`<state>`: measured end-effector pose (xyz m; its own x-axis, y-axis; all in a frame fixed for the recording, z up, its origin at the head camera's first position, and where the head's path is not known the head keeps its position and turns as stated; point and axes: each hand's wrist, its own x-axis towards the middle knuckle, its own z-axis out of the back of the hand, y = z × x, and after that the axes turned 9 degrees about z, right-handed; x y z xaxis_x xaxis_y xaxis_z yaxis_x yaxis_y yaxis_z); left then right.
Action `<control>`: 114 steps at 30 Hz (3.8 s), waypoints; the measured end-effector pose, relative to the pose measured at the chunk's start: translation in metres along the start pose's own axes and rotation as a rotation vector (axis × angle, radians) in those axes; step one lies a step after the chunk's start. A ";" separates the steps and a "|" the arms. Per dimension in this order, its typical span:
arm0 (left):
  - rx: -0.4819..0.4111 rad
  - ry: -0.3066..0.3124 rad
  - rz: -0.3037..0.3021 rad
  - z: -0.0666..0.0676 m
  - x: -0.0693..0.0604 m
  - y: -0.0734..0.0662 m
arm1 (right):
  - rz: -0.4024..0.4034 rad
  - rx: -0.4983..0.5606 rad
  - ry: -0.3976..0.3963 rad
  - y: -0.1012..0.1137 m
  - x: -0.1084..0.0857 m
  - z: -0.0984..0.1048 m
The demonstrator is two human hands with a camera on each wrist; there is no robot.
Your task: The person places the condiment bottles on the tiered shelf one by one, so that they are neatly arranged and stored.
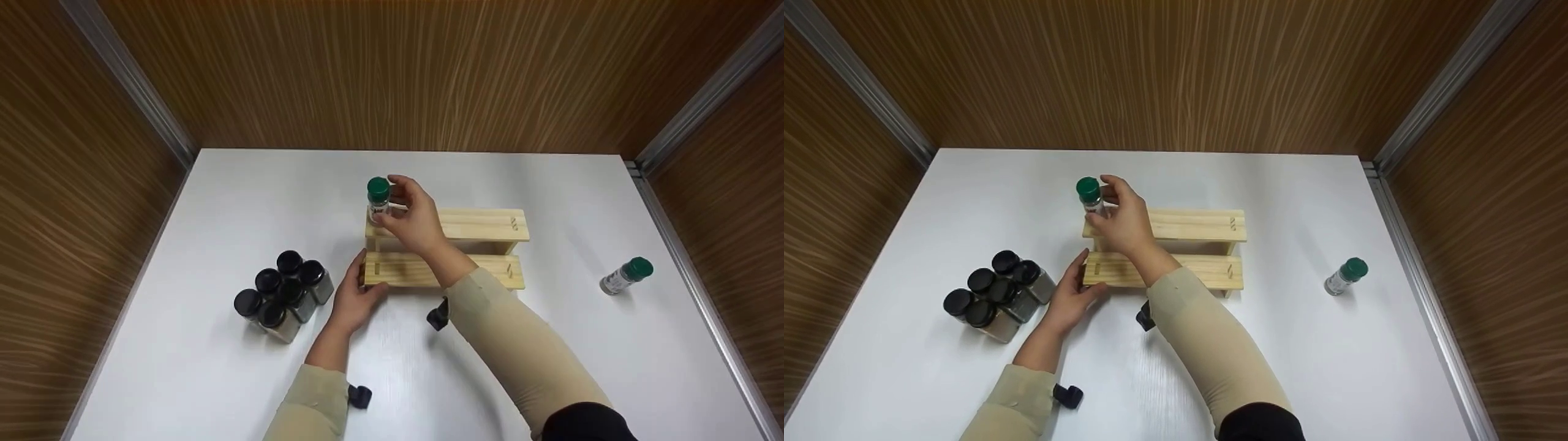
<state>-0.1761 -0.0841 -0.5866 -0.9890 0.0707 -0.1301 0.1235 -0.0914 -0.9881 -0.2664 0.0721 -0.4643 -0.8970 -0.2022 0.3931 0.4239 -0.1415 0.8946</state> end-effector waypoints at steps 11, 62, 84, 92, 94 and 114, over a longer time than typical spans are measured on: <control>-0.009 0.004 0.018 0.009 0.002 0.006 | 0.045 -0.108 -0.102 -0.002 -0.018 0.041; -0.028 -0.018 0.038 0.009 0.014 0.005 | -0.097 -0.619 -0.757 -0.026 -0.125 0.252; -0.041 -0.011 0.038 0.007 0.013 0.003 | -0.505 -0.354 -0.802 -0.063 -0.176 0.283; -0.042 -0.006 0.061 0.007 0.012 0.002 | -0.496 -0.244 -0.834 -0.071 -0.181 0.282; -0.037 -0.008 0.060 0.007 0.012 0.002 | -0.494 -0.256 -0.839 -0.073 -0.182 0.282; -0.062 -0.012 0.055 0.007 0.013 0.004 | -0.471 -0.233 -0.893 -0.081 -0.182 0.276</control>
<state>-0.1893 -0.0904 -0.5916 -0.9813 0.0555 -0.1841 0.1825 -0.0328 -0.9827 -0.1718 0.3879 -0.5497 -0.7038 0.7012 0.1137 -0.0652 -0.2232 0.9726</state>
